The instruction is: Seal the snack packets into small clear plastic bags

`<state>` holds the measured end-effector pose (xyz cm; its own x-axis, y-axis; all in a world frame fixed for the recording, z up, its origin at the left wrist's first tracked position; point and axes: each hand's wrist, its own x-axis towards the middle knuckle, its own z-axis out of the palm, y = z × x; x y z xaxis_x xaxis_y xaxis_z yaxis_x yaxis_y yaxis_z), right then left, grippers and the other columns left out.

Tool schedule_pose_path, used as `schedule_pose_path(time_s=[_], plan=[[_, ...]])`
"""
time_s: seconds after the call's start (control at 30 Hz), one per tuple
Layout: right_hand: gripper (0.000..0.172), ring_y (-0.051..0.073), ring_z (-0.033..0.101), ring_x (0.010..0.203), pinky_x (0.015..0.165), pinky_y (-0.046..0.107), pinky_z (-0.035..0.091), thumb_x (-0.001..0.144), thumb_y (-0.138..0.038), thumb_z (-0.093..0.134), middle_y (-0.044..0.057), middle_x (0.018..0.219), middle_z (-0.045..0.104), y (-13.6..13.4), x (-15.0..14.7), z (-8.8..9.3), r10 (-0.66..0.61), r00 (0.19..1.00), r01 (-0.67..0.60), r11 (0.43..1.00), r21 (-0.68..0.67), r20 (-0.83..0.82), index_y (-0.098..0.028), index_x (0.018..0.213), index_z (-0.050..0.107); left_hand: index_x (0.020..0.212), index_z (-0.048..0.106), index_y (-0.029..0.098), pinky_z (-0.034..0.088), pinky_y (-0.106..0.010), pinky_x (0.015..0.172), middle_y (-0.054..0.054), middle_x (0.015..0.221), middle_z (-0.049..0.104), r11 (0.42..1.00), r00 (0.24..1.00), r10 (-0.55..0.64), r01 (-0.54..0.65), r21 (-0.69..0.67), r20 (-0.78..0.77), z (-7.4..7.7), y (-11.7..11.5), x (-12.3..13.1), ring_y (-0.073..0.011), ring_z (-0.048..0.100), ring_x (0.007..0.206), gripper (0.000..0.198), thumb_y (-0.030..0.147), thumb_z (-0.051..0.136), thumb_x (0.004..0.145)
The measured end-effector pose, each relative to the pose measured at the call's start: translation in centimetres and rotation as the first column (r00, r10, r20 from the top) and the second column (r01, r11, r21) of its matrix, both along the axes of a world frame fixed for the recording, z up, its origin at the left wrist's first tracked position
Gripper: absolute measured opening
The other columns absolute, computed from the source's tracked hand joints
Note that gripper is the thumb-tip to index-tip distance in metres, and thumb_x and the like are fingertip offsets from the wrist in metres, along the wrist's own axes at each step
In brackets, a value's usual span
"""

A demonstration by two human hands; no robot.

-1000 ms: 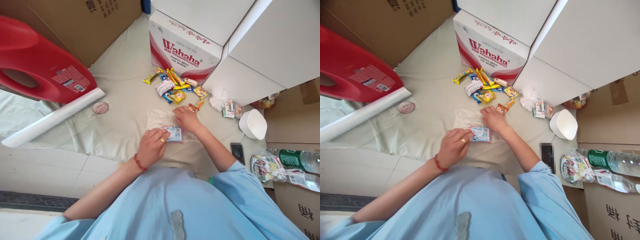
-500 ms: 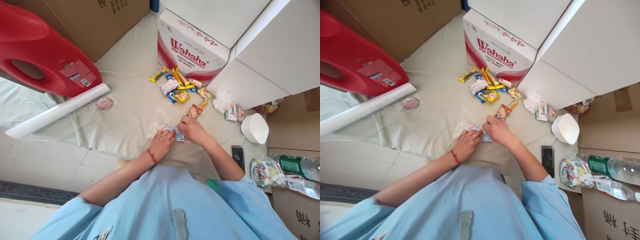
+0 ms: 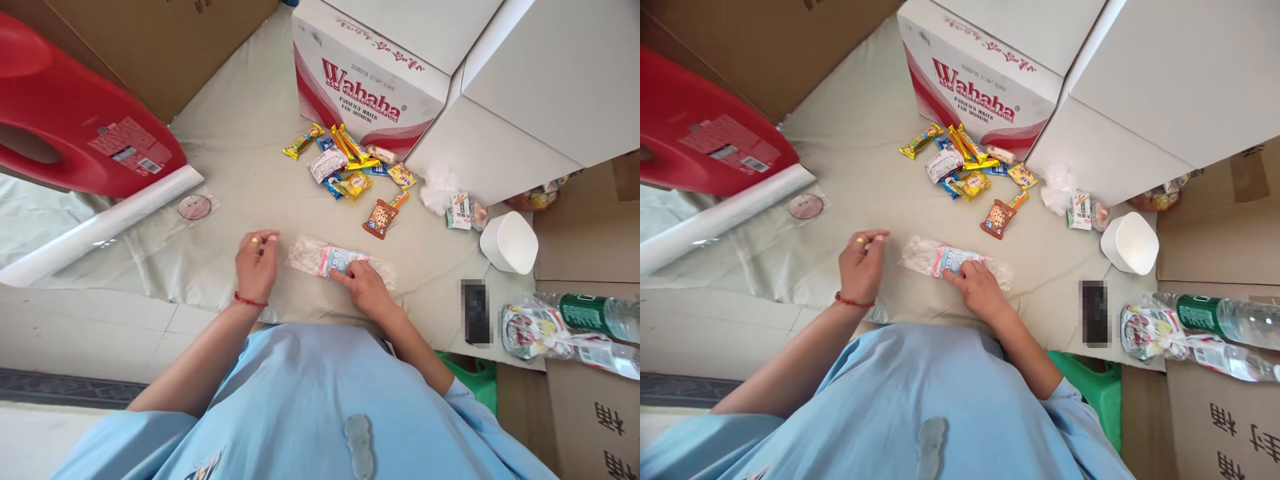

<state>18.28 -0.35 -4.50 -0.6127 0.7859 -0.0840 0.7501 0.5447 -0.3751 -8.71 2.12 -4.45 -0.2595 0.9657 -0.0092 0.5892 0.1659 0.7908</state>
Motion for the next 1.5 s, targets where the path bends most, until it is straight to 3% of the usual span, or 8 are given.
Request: schedule_pose_path(time_s=[0.23,0.37,0.47,0.73,0.9,1.03,1.27,1.5], plan=[[0.059,0.023,0.045,0.093,0.092,0.037,0.043,0.101,-0.004,0.042,0.007,0.103,0.056,-0.3,0.0,0.6,-0.023,1.0,0.023,0.999,-0.026,-0.015,-0.034,0.147,0.062,0.093,0.067,0.017,0.023,-0.066,0.125,-0.021,0.158,0.048,0.978,0.964,-0.158,0.123,-0.166,-0.214,0.6,2.1,3.0,-0.0461,0.023,0.157,0.029,0.042,0.073,0.08],[0.058,0.024,0.045,0.093,0.097,0.041,0.044,0.1,-0.005,0.042,0.007,0.104,0.056,-0.6,-0.1,0.6,-0.056,0.997,0.054,0.998,-0.042,-0.05,-0.035,0.146,0.063,0.078,0.057,0.021,0.051,-0.049,0.102,-0.013,0.117,0.07,0.941,0.941,-0.307,0.278,-0.193,-0.144,2.2,0.9,3.8,-0.0316,0.064,0.116,0.009,0.027,0.063,0.079],[0.056,0.025,0.046,0.093,0.099,0.044,0.045,0.1,-0.006,0.041,0.007,0.102,0.056,-0.9,-0.3,0.3,-0.072,0.993,0.069,0.997,-0.037,-0.09,-0.035,0.142,0.066,0.079,0.055,0.022,0.054,-0.034,0.076,-0.001,0.079,0.065,0.921,0.937,-0.35,0.346,-0.178,0.009,3.8,0.4,5.3,-0.0186,0.063,0.074,0.008,0.028,0.057,0.085],[0.031,0.025,0.059,0.108,0.097,0.044,0.053,0.1,-0.017,0.048,0.01,0.118,0.069,-1.3,3.2,1.1,-0.071,0.917,0.011,0.988,-0.155,-0.393,-0.025,0.114,0.075,0.118,0.071,0.009,0.052,-0.043,0.099,-0.018,0.125,0.068,0.724,0.662,-0.675,0.679,-0.12,-0.326,2.6,-2.2,10.9,-0.0286,0.064,0.113,0.034,0.028,0.049,0.102],[0.035,0.029,0.059,0.117,0.105,0.051,0.052,0.1,-0.038,0.057,0.014,0.127,0.064,-1.4,6.7,1.3,-0.52,0.791,0.535,0.843,-0.046,-0.323,-0.024,0.131,0.068,0.145,0.057,0.006,0.05,-0.043,0.095,-0.02,0.145,0.062,0.683,0.494,-0.626,0.721,-0.119,-0.603,1.0,-4.3,10.6,-0.0294,0.059,0.123,0.046,0.014,0.04,0.103],[0.032,0.035,0.053,0.124,0.108,0.056,0.047,0.091,-0.043,0.066,0.018,0.133,0.06,-1.0,7.3,1.0,-0.597,0.78,0.606,0.795,-0.013,-0.186,-0.02,0.112,0.072,0.141,0.062,0.008,0.048,-0.042,0.093,-0.019,0.145,0.063,0.667,0.449,-0.616,0.734,-0.126,-0.647,0.9,-4.3,10.4,-0.0278,0.06,0.12,0.044,0.013,0.038,0.104],[0.022,0.015,0.052,0.063,0.061,0.027,0.044,0.095,-0.044,0.062,-0.003,0.071,0.057,1.7,3.1,4.1,-0.635,0.691,0.5,0.765,-0.407,-0.346,-0.024,0.088,0.061,0.131,0.068,0.007,0.048,-0.043,0.098,-0.019,0.146,0.063,0.627,0.448,-0.625,0.776,-0.07,-0.639,1.0,-4.2,10.3,-0.0273,0.061,0.124,0.041,0.011,0.038,0.104],[0.016,0.023,0.062,0.09,0.084,0.034,0.049,0.099,-0.018,0.048,0.008,0.099,0.066,4.8,-4.6,2.9,-0.447,0.89,0.432,0.89,-0.146,-0.094,-0.022,0.097,0.064,0.126,0.071,0.012,0.04,-0.049,0.12,-0.017,0.132,0.07,0.564,0.508,-0.759,0.826,-0.021,-0.407,1.1,-4.3,7.8,-0.0285,0.059,0.133,0.036,0.016,0.048,0.099]])
